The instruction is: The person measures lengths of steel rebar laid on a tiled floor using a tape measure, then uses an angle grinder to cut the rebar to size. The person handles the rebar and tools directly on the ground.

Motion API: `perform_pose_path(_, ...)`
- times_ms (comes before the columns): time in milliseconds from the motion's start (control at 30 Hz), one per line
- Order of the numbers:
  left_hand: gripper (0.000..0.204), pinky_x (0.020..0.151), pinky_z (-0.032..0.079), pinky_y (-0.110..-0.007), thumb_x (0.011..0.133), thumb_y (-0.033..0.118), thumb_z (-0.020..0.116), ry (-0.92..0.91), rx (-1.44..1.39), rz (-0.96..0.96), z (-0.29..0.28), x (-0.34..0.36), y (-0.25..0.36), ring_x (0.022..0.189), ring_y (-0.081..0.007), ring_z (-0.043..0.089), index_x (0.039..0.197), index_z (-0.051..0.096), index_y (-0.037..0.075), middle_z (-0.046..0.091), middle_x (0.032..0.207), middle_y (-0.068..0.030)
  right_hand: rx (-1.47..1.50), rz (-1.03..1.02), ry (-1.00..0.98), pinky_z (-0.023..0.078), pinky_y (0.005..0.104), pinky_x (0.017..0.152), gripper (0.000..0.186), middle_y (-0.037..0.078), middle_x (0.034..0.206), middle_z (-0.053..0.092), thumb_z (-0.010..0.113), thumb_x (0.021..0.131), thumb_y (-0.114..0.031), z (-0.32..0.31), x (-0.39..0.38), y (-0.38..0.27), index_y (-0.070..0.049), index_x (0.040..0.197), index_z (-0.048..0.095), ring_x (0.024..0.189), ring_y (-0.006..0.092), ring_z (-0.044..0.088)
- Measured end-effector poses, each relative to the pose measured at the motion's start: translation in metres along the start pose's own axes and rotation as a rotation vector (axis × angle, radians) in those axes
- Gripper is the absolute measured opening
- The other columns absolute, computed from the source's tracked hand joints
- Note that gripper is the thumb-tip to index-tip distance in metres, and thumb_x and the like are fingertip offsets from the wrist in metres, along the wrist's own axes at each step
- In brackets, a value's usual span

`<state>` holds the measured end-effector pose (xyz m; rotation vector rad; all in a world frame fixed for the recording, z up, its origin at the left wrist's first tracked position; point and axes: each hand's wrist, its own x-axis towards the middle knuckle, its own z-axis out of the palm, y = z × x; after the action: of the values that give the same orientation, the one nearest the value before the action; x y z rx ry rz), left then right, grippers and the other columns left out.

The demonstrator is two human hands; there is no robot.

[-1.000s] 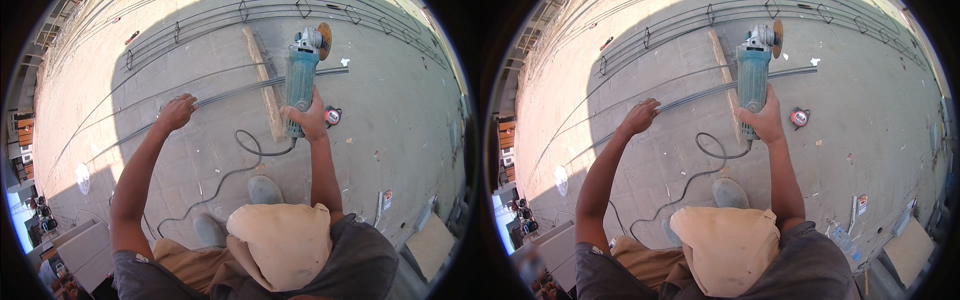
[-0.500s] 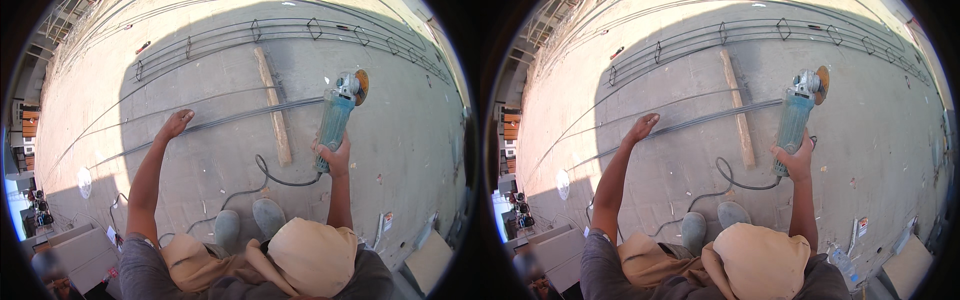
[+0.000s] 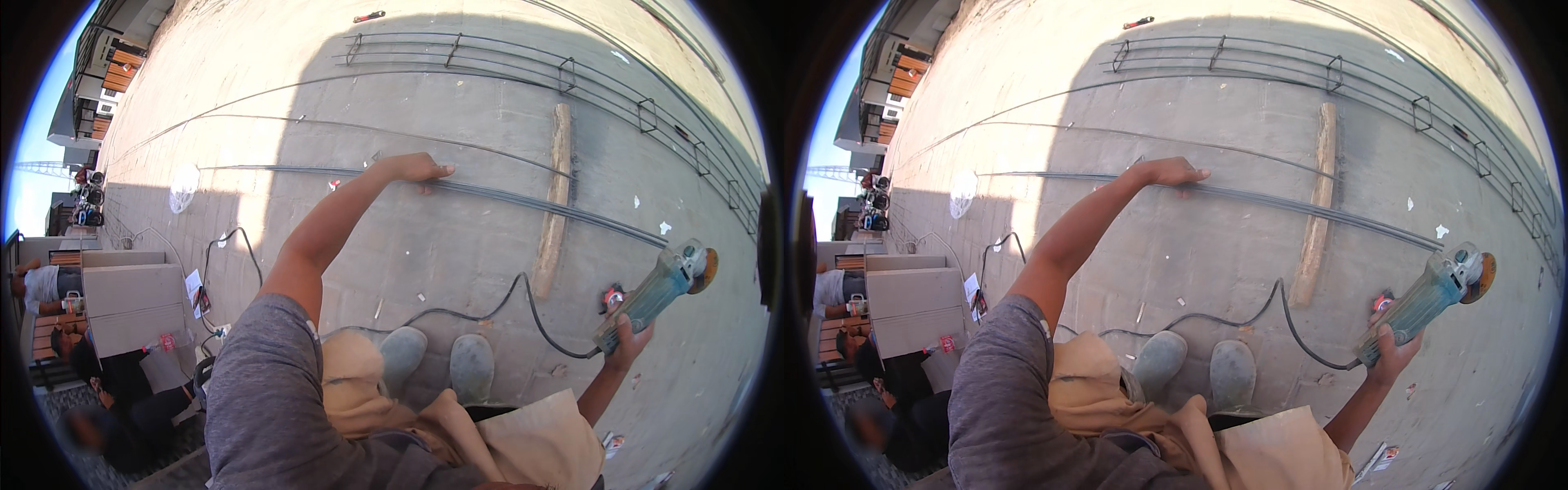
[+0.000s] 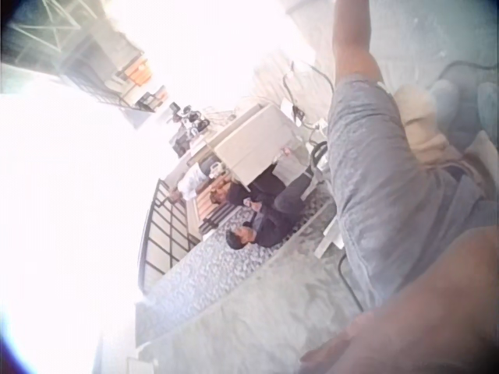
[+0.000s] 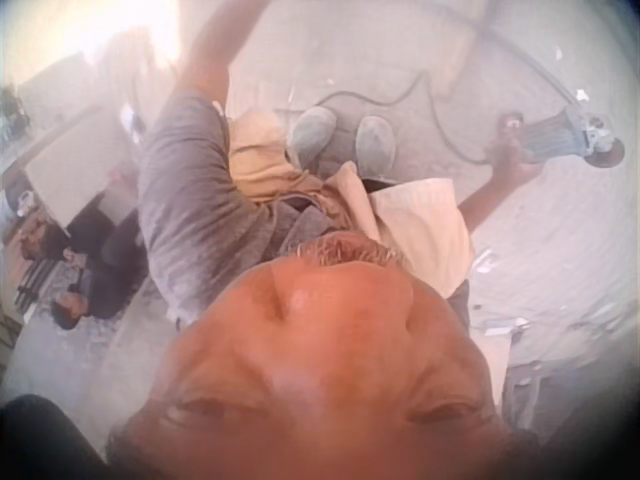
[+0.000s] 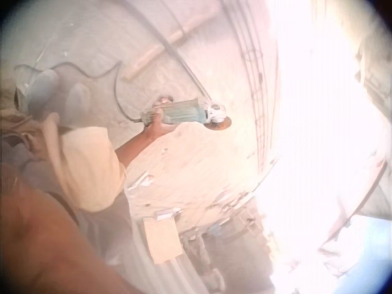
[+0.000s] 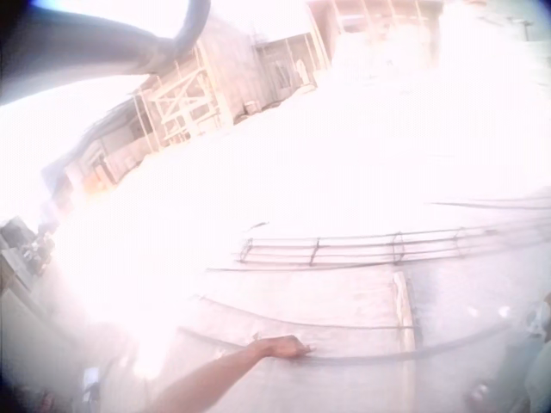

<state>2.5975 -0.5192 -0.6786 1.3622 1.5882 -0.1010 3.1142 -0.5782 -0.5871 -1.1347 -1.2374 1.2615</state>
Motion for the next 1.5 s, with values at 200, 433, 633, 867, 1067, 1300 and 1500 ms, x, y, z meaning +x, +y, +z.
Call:
perform_pose_path(200,0.067,0.078,0.047,-0.042,0.093,0.057,0.043,-0.004,0.131,0.116,0.013,0.015,-0.006,0.073,-0.0281,0.063,0.086,0.068,-0.004,0.066,0.081,-0.0179,0.118,0.038,0.026,0.051,0.0303,0.063,0.058,0.012,0.095,0.058,0.076,0.072,-0.025,0.011,0.009,-0.002,0.003,0.114,0.049,0.073,0.0188,0.061)
perform_pose_path(433,0.051,0.058,0.041,-0.031,0.096,0.045,0.053,0.080,-0.012,0.109,0.023,0.012,0.002,0.059,-0.0134,0.047,0.066,0.055,0.004,0.051,0.061,-0.0016,0.093,0.038,-0.005,0.052,0.0327,0.065,0.058,0.011,0.095,0.058,0.078,0.070,-0.022,-0.001,0.010,0.000,0.002,0.115,0.048,0.074,0.0193,0.063)
perform_pose_path(633,0.050,0.058,0.041,-0.031,0.096,0.044,0.052,0.050,-0.055,0.180,0.035,0.032,0.022,0.059,-0.0133,0.046,0.069,0.056,0.002,0.050,0.060,-0.0022,0.112,0.038,0.031,0.053,0.0327,0.066,0.058,0.010,0.094,0.059,0.078,0.069,-0.018,0.003,0.009,-0.002,0.001,0.114,0.049,0.074,0.0188,0.063)
perform_pose_path(867,0.048,0.059,0.042,-0.033,0.095,0.041,0.055,0.082,0.023,0.145,0.037,0.031,0.030,0.057,-0.0150,0.049,0.068,0.057,0.001,0.053,0.060,-0.0037,-0.049,0.092,0.053,0.053,0.0313,0.066,0.061,0.009,0.093,0.059,0.077,0.067,-0.022,-0.001,0.007,0.007,0.002,0.115,0.048,0.072,0.0176,0.063)
perform_pose_path(1067,0.048,0.059,0.042,-0.030,0.095,0.043,0.054,0.078,-0.020,0.151,0.040,0.024,0.037,0.058,-0.0128,0.048,0.071,0.059,0.002,0.054,0.060,-0.0022,-0.201,0.039,0.077,0.052,0.0307,0.070,0.070,0.007,0.094,0.057,0.078,0.062,-0.019,0.019,0.006,0.024,0.000,0.120,0.046,0.078,0.0160,0.062)
perform_pose_path(1300,0.048,0.083,0.044,-0.039,0.097,0.039,0.048,0.119,0.034,0.149,0.023,0.041,0.046,0.083,-0.0261,0.059,0.090,0.063,-0.006,0.065,0.086,-0.0172,-0.065,0.165,-0.007,0.053,0.0301,0.069,0.066,0.007,0.094,0.058,0.079,0.062,-0.014,0.021,0.000,0.032,-0.001,0.118,0.047,0.077,0.0161,0.063)
perform_pose_path(1500,0.046,0.103,0.038,-0.038,0.091,0.023,0.052,0.615,0.218,0.461,0.006,0.087,0.009,0.118,-0.0339,0.053,0.128,0.051,-0.005,0.057,0.125,-0.0252,0.001,0.205,0.017,0.050,0.0286,0.072,0.063,0.005,0.092,0.058,0.078,0.061,-0.012,0.031,0.005,0.020,0.000,0.115,0.049,0.081,0.0131,0.058)
